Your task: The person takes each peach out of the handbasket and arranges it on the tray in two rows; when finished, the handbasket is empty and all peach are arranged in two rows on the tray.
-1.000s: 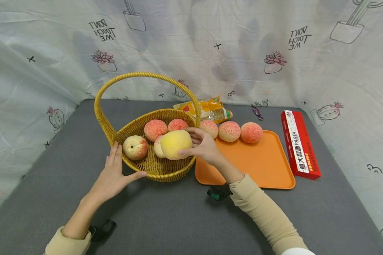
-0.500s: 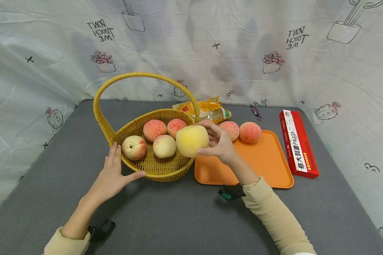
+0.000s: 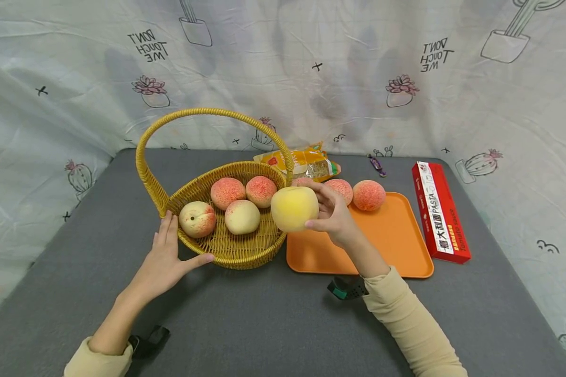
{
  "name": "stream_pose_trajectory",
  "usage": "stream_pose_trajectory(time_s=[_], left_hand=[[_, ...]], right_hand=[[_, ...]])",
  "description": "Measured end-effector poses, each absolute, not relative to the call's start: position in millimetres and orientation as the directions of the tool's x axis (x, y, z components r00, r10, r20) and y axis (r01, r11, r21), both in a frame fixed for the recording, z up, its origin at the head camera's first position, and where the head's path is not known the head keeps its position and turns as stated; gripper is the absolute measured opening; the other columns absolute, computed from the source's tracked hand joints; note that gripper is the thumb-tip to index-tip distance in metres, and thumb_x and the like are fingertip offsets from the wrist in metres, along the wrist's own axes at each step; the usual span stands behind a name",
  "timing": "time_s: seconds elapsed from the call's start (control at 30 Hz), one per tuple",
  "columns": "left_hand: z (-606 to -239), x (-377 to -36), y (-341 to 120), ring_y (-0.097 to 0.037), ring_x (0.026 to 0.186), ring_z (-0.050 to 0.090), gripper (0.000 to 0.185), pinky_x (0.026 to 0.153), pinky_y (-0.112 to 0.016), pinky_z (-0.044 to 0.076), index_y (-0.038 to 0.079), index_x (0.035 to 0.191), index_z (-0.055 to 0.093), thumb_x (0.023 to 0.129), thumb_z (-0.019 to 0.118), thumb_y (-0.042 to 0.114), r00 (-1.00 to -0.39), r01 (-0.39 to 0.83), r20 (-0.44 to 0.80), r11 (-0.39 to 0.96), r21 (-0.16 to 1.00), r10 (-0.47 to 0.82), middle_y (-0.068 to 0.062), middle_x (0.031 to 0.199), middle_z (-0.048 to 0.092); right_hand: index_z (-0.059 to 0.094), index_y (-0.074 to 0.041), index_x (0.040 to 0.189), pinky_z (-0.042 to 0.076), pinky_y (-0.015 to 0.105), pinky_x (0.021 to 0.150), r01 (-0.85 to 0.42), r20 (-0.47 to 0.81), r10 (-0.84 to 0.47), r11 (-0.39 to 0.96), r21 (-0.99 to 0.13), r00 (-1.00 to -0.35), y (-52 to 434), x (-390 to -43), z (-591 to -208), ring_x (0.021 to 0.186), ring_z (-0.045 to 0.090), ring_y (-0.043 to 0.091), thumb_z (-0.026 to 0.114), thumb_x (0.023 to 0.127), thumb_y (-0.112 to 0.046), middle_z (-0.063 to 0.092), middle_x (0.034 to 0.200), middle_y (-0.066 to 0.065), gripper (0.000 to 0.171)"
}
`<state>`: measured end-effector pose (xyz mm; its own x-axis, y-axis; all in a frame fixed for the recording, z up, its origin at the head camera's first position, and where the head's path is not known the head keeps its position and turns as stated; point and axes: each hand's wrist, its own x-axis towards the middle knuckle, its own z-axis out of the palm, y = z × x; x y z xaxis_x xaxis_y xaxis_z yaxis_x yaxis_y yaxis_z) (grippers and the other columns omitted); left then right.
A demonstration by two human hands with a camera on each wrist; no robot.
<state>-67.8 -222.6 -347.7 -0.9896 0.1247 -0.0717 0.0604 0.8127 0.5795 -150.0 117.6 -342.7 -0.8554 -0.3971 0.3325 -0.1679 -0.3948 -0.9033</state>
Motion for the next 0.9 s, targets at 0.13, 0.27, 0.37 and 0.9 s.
stream_pose_trajectory(time_s=[0.13, 0.27, 0.37, 0.9], left_hand=[[-347.6, -67.6, -222.6, -0.041, 0.144, -0.015, 0.119, 0.112, -0.063, 0.003, -0.008, 0.151, -0.009, 0.086, 0.066, 0.058, -0.990, 0.061, -0.071, 0.812, 0.580, 0.124, -0.025, 0.157, -0.016], [-347.6, -67.7, -222.1, -0.041, 0.144, -0.014, 0.119, 0.113, -0.062, 0.002, -0.008, 0.151, -0.009, 0.086, 0.065, 0.058, -0.990, 0.067, -0.065, 0.812, 0.580, 0.128, -0.025, 0.157, -0.016], [-347.2, -67.6, -221.8, -0.042, 0.144, -0.014, 0.119, 0.112, -0.063, 0.003, -0.008, 0.151, -0.009, 0.086, 0.066, 0.058, -0.990, 0.065, -0.066, 0.811, 0.582, 0.127, -0.025, 0.157, -0.016], [-347.6, -68.3, -221.8, -0.044, 0.143, -0.014, 0.119, 0.111, -0.065, 0.005, -0.007, 0.151, -0.010, 0.086, 0.066, 0.058, -0.989, 0.058, -0.075, 0.812, 0.580, 0.124, -0.025, 0.157, -0.017]], right_hand=[[0.046, 0.014, 0.132, 0.054, 0.029, 0.086, -0.166, 0.320, -0.393, -0.379, -0.910, -0.862, 119.9, -147.2, -347.1, 0.102, 0.062, 0.015, 0.094, 0.061, -0.034, 0.060, 0.118, 0.000, 0.098], [0.040, 0.021, 0.132, 0.054, 0.027, 0.085, -0.191, 0.335, -0.354, -0.385, -0.903, -0.873, 123.9, -146.0, -349.8, 0.101, 0.063, 0.015, 0.094, 0.060, -0.032, 0.062, 0.115, 0.001, 0.104], [0.046, 0.016, 0.130, 0.054, 0.026, 0.085, -0.199, 0.338, -0.317, -0.399, -0.895, -0.886, 128.4, -146.3, -350.1, 0.100, 0.064, 0.014, 0.095, 0.059, -0.031, 0.063, 0.114, 0.000, 0.098], [0.059, -0.004, 0.119, 0.055, 0.027, 0.083, -0.203, 0.278, -0.128, -0.418, -0.886, -0.952, 154.0, -149.7, -348.2, 0.099, 0.063, 0.017, 0.094, 0.059, -0.008, 0.063, 0.111, 0.004, 0.070]])
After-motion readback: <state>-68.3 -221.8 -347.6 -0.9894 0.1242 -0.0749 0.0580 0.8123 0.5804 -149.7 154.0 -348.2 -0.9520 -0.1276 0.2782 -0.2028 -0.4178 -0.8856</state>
